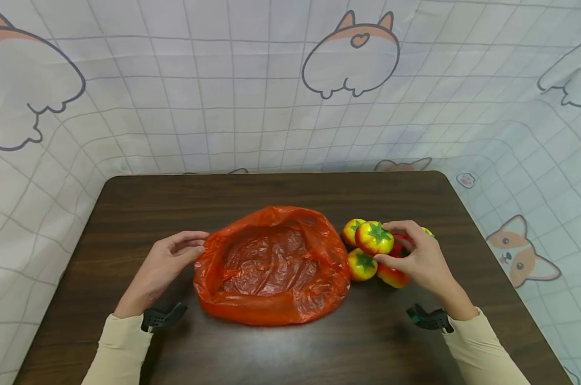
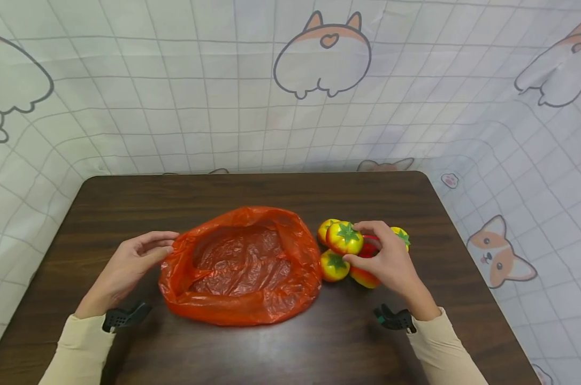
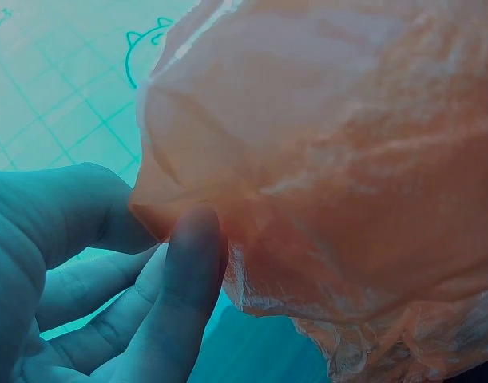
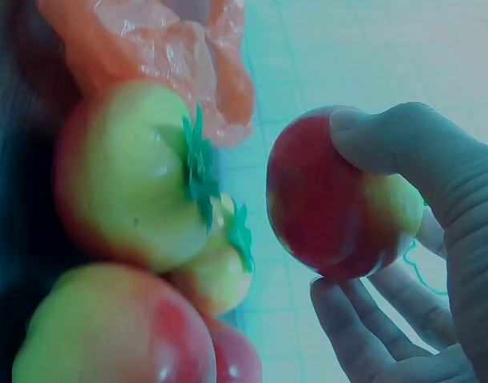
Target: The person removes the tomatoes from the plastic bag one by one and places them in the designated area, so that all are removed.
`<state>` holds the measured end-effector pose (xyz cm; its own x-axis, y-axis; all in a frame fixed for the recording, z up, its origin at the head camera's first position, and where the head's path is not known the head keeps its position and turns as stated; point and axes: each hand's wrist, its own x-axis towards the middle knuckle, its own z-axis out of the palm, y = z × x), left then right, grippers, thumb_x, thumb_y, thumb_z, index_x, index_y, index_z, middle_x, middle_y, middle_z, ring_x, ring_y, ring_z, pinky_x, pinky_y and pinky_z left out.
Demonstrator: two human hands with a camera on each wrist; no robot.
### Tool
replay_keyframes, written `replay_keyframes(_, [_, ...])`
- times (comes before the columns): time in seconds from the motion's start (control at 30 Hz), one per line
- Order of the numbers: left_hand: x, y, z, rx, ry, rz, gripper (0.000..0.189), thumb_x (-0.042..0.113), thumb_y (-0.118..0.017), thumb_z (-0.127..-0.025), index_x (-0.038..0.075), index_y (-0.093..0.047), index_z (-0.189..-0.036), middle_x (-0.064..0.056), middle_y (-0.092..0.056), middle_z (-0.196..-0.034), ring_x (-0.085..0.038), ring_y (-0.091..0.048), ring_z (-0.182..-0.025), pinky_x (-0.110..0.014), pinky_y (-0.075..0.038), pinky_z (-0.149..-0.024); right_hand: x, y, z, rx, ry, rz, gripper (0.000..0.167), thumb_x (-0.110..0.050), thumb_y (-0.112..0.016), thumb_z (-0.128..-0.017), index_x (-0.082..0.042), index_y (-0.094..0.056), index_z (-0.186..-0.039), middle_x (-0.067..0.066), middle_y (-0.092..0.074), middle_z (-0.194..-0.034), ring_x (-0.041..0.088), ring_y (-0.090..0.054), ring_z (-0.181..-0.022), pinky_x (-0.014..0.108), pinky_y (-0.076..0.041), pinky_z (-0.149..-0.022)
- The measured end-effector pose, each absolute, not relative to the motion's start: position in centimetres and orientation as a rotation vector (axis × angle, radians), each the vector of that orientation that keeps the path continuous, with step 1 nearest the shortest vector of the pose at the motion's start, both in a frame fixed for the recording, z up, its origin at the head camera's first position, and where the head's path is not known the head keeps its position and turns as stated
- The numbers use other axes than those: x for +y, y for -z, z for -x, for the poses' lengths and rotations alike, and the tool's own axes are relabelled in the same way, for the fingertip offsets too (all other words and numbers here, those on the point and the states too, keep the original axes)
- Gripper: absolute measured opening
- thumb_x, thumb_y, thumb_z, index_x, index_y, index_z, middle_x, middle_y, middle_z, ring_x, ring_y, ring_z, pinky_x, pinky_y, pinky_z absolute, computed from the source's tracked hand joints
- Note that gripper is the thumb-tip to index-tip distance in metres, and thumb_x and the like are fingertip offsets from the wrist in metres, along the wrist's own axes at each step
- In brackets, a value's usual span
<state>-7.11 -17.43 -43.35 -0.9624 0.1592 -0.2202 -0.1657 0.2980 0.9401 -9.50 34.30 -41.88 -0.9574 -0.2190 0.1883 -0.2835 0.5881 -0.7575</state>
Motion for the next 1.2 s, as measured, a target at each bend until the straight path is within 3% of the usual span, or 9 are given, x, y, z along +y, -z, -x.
replay_keyframes(0.33, [-17.7, 43.2, 7.1, 2.315, -1.703, -0.013, 0.052, 0.036, -0.065, -0.102, 0.009, -0.055, -0.145, -0.015, -0.065, -0.137, -0.002, -0.069, -0.110, -0.023, -0.059, -0.096, 36.0, 41.8, 8.5, -2.748, -1.212, -0.365, 0.057, -0.014, -0.091, -0.078, -0.012, -0.063, -0.127, 0.006, -0.063, -0.128, -0.017, -0.053, -0.110, 0.004, -0.047, -0.094])
replay_keyframes(0.63, [-18.0, 43.2, 7.1, 2.328, -1.694, -0.039, 0.052, 0.036, -0.065, -0.103, 0.008, -0.055, -0.145, -0.015, -0.066, -0.135, -0.001, -0.071, -0.109, -0.023, -0.060, -0.095, 37.5, 42.2, 7.7, -2.695, -1.231, -0.338, 0.056, -0.008, -0.091, -0.077, -0.009, -0.063, -0.125, 0.005, -0.062, -0.128, -0.015, -0.056, -0.109, 0.000, -0.048, -0.091])
replay_keyframes(0.9, [-18.0, 43.4, 7.1, 2.336, -1.680, -0.029, 0.052, 0.037, -0.065, -0.102, 0.008, -0.055, -0.144, -0.005, -0.068, -0.128, -0.003, -0.071, -0.108, -0.022, -0.059, -0.095, 38.9, 42.8, 6.8, -2.715, -1.174, -0.251, 0.058, -0.014, -0.091, -0.079, -0.008, -0.061, -0.128, 0.001, -0.061, -0.126, -0.018, -0.055, -0.106, -0.002, -0.046, -0.091])
replay_keyframes(1.2, [-17.8, 43.5, 7.2, 2.355, -1.647, -0.018, 0.051, 0.038, -0.064, -0.103, 0.010, -0.055, -0.145, -0.009, -0.067, -0.131, -0.003, -0.070, -0.108, -0.024, -0.060, -0.095, 40.4, 43.5, 5.3, -2.688, -1.200, -0.164, 0.060, -0.011, -0.091, -0.078, -0.006, -0.060, -0.129, -0.023, -0.056, -0.118, -0.023, -0.057, -0.105, -0.001, -0.047, -0.090])
